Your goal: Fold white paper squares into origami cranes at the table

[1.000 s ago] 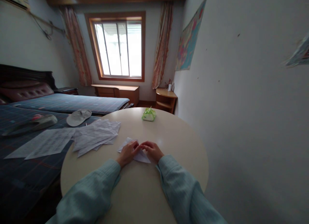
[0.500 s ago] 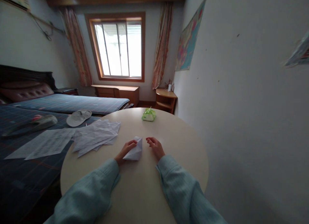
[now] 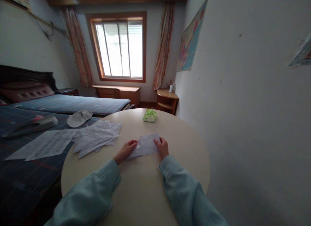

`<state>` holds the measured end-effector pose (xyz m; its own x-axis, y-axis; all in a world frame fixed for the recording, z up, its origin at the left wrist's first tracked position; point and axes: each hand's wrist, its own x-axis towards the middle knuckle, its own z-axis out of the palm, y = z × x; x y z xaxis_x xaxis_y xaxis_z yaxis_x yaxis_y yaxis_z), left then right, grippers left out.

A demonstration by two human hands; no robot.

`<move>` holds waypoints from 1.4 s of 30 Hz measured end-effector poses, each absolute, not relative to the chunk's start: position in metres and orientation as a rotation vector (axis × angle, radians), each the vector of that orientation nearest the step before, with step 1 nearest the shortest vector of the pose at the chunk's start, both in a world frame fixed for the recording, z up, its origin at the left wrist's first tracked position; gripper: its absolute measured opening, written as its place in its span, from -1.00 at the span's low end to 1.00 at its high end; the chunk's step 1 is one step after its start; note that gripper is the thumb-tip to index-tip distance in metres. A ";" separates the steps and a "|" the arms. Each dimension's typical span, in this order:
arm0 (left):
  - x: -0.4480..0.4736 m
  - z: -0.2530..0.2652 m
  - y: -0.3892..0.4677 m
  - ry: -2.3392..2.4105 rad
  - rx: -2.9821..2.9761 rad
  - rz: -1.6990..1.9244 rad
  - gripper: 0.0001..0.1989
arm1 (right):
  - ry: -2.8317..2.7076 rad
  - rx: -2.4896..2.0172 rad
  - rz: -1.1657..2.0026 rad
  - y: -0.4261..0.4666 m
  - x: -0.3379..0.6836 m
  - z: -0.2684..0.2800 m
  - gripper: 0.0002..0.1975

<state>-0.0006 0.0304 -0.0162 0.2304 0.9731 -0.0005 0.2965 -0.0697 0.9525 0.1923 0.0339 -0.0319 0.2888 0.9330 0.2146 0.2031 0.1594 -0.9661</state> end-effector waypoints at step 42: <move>0.006 -0.029 0.017 1.552 2.527 0.635 -0.60 | -1.823 -1.423 0.365 0.019 0.180 -0.027 -0.73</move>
